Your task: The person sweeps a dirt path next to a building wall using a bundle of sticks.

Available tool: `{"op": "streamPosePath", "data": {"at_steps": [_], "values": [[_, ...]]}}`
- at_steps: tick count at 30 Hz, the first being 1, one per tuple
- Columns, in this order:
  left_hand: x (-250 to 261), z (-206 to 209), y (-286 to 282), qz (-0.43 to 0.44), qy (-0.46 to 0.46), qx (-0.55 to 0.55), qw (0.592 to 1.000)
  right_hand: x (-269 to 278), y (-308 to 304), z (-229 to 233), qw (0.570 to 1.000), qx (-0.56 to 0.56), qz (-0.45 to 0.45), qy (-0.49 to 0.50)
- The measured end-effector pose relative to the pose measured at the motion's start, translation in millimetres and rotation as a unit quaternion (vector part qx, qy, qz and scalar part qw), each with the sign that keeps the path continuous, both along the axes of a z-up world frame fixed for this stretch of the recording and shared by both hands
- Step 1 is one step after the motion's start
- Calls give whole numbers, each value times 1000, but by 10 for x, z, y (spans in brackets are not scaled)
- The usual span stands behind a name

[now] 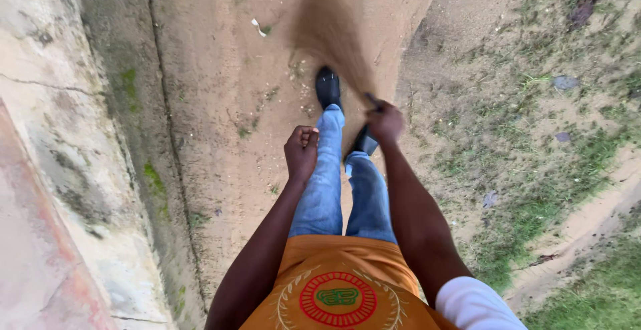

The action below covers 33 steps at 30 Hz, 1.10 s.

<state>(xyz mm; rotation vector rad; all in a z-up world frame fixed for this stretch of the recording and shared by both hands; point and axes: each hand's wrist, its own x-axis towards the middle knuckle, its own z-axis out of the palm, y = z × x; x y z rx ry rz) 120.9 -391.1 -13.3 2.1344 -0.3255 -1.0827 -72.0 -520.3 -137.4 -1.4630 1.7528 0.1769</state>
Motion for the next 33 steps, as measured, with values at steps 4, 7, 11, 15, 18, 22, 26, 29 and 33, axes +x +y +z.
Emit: {"op": "streamPosePath", "data": {"at_steps": [4, 7, 11, 15, 18, 22, 26, 29, 33], "values": [[181, 36, -315, -26, 13, 0, 1000, -567, -224, 163, 938, -11, -217, 269], [264, 39, -488, -42, 21, -5, 999, -561, -222, 341, 897, -39, -362, 250], [292, 10, -710, -53, 24, -7, 998, 113, -323, 684, 917, -82, -350, 171], [344, 8, -856, -63, 25, -40, 997, 839, -376, 1163, 973, -87, -178, -118], [433, -13, -929, -66, 38, -10, 997, 1177, -619, 950, 993, -81, 23, -82], [568, -75, -1023, -84, 33, -5, 996, 1243, -875, 257, 991, 5, 134, -4], [618, -73, -1089, -87, 38, -1, 996, 358, -965, 11, 996, 44, -82, 5], [619, -71, -1149, -99, 38, -3, 994, -200, -1019, 126, 959, -6, -236, 156], [565, -41, -1220, -103, 45, -4, 994, -246, -1038, 269, 857, -33, -443, 262]]}}
